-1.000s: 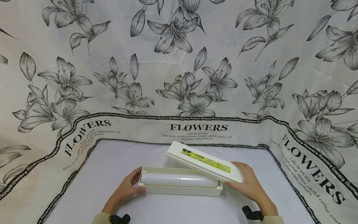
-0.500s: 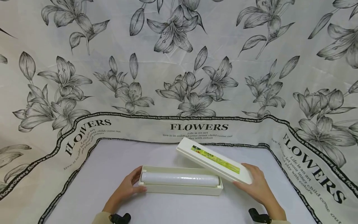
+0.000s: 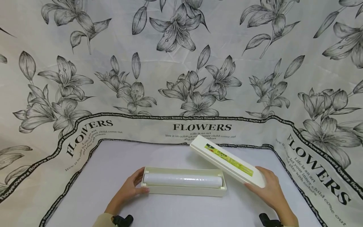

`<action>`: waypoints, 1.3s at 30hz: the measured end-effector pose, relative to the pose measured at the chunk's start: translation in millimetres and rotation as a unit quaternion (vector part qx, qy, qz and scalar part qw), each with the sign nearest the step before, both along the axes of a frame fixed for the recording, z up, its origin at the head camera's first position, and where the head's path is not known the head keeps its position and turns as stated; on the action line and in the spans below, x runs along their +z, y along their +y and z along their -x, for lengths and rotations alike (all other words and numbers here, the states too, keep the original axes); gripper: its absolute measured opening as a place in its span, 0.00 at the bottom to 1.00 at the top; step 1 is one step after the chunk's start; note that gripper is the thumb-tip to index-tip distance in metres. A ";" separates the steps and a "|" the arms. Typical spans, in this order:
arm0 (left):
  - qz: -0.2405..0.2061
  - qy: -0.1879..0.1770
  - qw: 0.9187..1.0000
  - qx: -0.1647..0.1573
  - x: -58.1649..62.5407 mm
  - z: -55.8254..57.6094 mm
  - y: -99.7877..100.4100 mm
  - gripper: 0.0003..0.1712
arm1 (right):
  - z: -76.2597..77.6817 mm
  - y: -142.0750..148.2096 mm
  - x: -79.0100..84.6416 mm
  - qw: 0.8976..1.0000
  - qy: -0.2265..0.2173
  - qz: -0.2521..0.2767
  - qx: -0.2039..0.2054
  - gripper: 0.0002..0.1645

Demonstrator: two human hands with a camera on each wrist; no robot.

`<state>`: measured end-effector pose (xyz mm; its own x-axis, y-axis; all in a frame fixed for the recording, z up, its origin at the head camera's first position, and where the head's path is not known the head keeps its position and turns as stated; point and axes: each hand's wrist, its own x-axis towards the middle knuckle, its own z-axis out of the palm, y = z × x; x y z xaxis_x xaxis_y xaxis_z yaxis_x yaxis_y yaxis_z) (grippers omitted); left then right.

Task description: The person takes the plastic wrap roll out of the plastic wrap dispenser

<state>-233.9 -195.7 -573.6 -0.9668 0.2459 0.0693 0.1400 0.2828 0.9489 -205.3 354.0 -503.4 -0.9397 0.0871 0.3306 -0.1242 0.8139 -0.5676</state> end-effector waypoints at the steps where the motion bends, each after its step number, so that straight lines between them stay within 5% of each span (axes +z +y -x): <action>1: -0.001 -0.002 1.000 -0.001 -0.1 -0.1 -0.1 0.56 | -1.0 1.7 -1.1 1.000 0.003 0.002 -0.001 0.55; 18: 0.000 -0.002 1.000 0.002 0.0 -1.1 0.5 0.55 | -14.3 26.1 -15.8 0.999 -0.026 0.005 -0.040 0.56; 39: 0.001 0.005 1.000 -0.007 -2.1 -0.2 -1.9 0.55 | -30.9 57.4 -29.6 0.996 -0.009 0.005 -0.084 0.54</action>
<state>-233.7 -197.7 -575.7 -0.9628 0.2587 0.0780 0.1525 0.2823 0.9471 -174.5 411.4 -533.0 -0.9174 0.2473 0.3119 0.0239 0.8163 -0.5771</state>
